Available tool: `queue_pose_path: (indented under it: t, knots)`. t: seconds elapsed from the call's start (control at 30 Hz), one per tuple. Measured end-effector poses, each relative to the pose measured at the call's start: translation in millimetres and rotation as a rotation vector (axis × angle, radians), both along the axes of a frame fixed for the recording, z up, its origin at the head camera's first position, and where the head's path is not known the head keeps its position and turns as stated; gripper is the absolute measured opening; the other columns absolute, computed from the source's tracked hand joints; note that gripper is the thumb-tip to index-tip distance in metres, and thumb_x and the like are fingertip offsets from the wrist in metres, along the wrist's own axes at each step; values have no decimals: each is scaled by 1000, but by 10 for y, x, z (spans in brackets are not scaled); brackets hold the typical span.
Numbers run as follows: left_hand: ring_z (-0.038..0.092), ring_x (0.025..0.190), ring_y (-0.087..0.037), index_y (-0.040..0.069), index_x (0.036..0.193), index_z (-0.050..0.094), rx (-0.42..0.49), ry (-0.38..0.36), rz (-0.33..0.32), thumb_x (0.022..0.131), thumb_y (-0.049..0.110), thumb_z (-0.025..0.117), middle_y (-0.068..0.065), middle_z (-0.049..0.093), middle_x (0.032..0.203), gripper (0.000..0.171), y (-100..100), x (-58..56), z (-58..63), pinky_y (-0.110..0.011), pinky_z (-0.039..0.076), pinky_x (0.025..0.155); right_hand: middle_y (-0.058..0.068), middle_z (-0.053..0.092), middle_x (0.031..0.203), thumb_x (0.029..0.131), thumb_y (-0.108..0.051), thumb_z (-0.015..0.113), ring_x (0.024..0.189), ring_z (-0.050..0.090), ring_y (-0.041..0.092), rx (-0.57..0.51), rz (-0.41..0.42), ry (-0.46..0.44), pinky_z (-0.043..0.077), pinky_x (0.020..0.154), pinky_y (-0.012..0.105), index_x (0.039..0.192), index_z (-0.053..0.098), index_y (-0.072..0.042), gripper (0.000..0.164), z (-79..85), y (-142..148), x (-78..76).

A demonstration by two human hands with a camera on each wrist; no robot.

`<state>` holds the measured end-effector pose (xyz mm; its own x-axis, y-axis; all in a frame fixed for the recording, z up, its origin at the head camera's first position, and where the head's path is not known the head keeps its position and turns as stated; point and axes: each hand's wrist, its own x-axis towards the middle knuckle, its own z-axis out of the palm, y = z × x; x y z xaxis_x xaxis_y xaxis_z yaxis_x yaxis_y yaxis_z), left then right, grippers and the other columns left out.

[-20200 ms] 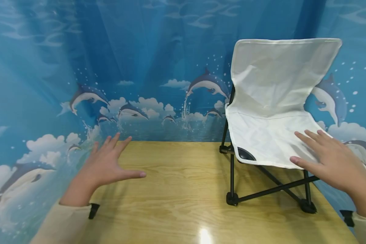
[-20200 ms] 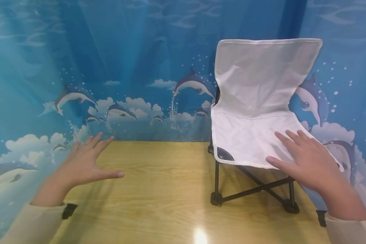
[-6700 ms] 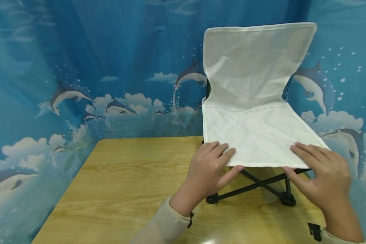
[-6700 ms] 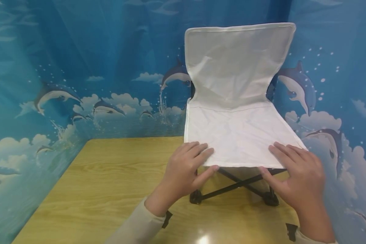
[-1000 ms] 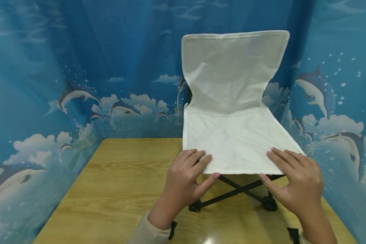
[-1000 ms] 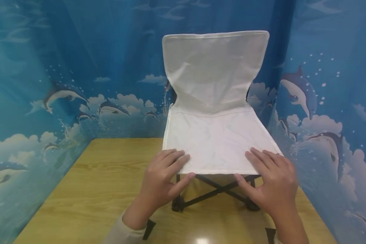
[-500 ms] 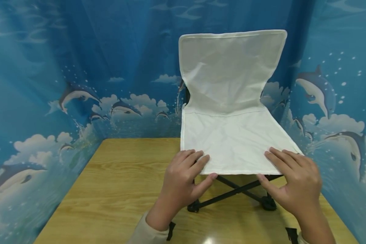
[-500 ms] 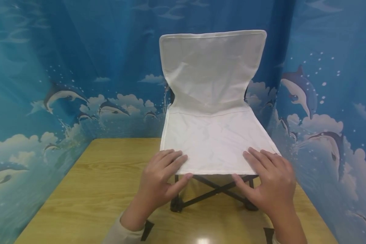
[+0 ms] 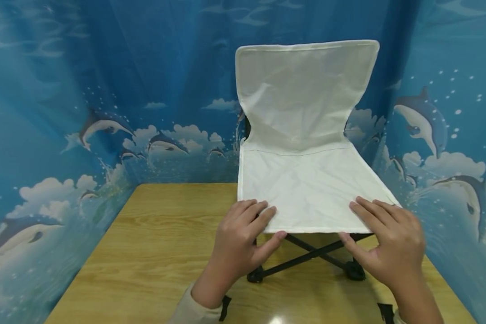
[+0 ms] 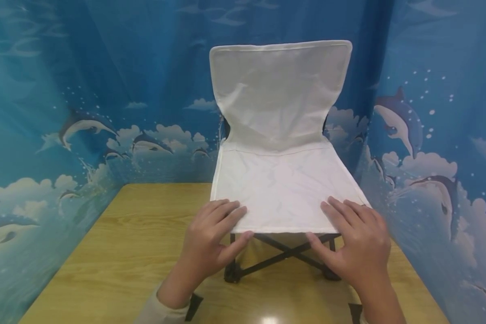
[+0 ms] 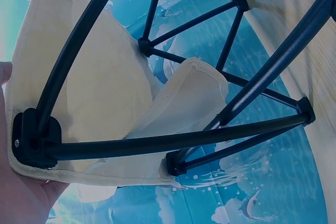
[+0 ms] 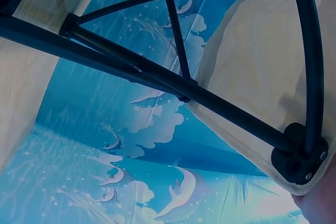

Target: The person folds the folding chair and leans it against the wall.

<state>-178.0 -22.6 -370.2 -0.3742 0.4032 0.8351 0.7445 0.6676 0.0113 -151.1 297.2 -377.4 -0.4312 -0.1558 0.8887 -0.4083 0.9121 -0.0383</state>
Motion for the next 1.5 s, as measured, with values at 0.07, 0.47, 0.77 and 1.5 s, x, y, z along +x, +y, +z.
queue_pose_path:
  t: [0.07, 0.47, 0.77, 1.5]
  knots:
    - [72, 116, -27, 16, 126, 78, 2, 1, 1, 103, 57, 61, -7, 78, 120, 50, -6, 4, 1, -46, 57, 106, 12, 78, 124, 94, -81, 50, 108, 68, 44, -1, 2, 3, 47, 93, 64, 126, 80, -16, 79, 0, -9, 3]
    - [72, 116, -27, 17, 126, 78, -1, -9, 15, 103, 58, 61, -7, 78, 121, 50, -56, 23, 2, -46, 57, 106, 12, 78, 127, 94, -82, 49, 111, 68, 44, -7, -9, -23, 46, 95, 66, 128, 79, -16, 80, -5, -52, 33]
    - [72, 116, -27, 17, 126, 78, 9, -4, 19, 103, 58, 60, -7, 78, 121, 51, -105, 29, -12, -46, 57, 106, 12, 78, 126, 95, -80, 50, 110, 68, 44, 5, -5, -11, 47, 94, 66, 128, 79, -16, 78, -2, -100, 27]
    - [72, 116, -28, 16, 125, 78, 26, -1, 31, 102, 58, 62, -7, 78, 120, 51, -218, 61, -25, -47, 58, 105, 12, 79, 124, 96, -77, 51, 107, 69, 43, 6, 13, 17, 48, 93, 64, 126, 79, -14, 75, -2, -235, 19]
